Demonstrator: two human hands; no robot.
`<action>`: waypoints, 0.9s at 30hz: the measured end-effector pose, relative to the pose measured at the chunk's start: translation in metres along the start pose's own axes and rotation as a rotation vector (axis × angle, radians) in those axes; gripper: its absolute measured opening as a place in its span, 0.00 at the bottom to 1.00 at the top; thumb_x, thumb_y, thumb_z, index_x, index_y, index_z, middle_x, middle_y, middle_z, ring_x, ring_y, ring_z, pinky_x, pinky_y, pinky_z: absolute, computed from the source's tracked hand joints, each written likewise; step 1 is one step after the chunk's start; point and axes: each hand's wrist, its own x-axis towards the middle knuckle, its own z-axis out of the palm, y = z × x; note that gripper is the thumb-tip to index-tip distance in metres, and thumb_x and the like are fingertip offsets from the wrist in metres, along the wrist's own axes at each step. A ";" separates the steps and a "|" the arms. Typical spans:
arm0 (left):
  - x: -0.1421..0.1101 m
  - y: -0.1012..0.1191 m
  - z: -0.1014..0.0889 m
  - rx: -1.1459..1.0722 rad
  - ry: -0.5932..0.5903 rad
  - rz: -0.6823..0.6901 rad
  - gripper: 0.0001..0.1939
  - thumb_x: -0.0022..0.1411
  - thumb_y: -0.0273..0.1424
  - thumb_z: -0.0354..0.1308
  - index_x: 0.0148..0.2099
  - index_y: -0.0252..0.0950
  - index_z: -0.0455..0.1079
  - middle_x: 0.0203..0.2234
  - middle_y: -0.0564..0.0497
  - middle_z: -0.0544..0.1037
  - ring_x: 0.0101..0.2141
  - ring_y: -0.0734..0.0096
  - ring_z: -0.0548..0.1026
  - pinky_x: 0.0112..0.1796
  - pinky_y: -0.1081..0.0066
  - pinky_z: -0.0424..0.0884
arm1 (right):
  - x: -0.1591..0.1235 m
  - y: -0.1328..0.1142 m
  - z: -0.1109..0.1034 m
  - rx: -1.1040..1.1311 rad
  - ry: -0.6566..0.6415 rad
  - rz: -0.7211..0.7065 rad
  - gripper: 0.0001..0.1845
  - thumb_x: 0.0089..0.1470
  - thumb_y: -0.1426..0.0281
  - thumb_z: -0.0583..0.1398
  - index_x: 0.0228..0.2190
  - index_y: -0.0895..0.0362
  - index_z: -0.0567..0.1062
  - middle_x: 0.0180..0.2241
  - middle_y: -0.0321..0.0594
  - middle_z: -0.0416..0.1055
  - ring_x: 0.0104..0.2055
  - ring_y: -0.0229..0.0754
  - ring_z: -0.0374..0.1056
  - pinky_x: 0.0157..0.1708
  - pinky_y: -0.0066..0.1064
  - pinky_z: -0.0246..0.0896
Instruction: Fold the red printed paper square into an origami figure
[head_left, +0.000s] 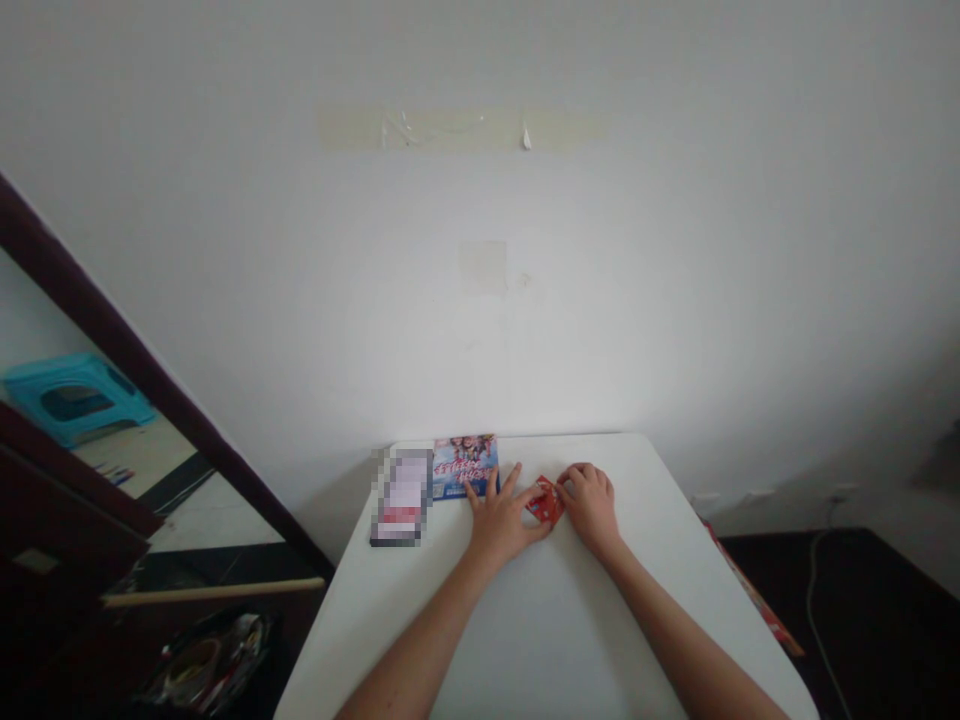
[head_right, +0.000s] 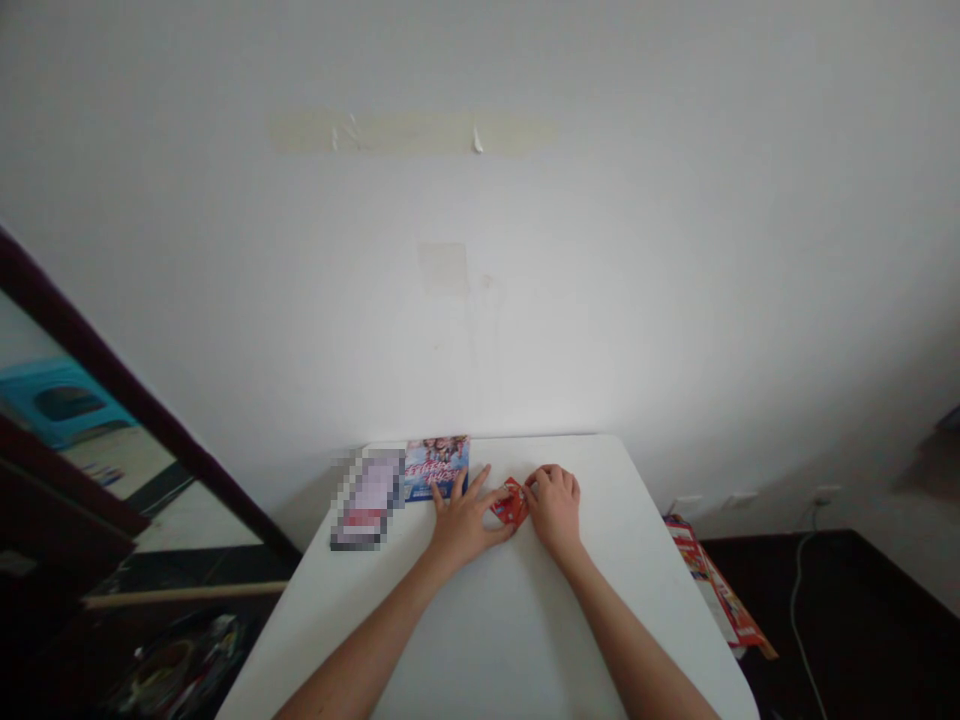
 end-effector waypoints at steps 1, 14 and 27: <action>0.000 0.000 0.000 0.001 0.005 0.003 0.29 0.52 0.59 0.58 0.58 0.67 0.66 0.69 0.62 0.53 0.67 0.40 0.45 0.58 0.27 0.30 | 0.000 -0.001 0.000 -0.001 -0.006 0.005 0.09 0.59 0.62 0.57 0.37 0.50 0.76 0.45 0.42 0.69 0.50 0.48 0.61 0.55 0.42 0.51; 0.001 -0.007 0.009 0.037 0.033 0.036 0.29 0.53 0.60 0.56 0.58 0.69 0.64 0.68 0.63 0.54 0.67 0.40 0.48 0.57 0.24 0.31 | 0.002 0.003 -0.002 0.041 -0.006 0.017 0.12 0.62 0.64 0.53 0.39 0.50 0.77 0.44 0.42 0.70 0.49 0.47 0.63 0.52 0.40 0.54; 0.002 -0.009 0.008 0.003 0.025 0.044 0.29 0.53 0.59 0.57 0.58 0.69 0.64 0.68 0.61 0.55 0.67 0.39 0.47 0.56 0.24 0.31 | 0.001 0.004 -0.015 -0.029 -0.061 -0.102 0.09 0.60 0.61 0.58 0.41 0.45 0.77 0.46 0.39 0.70 0.49 0.47 0.62 0.52 0.41 0.55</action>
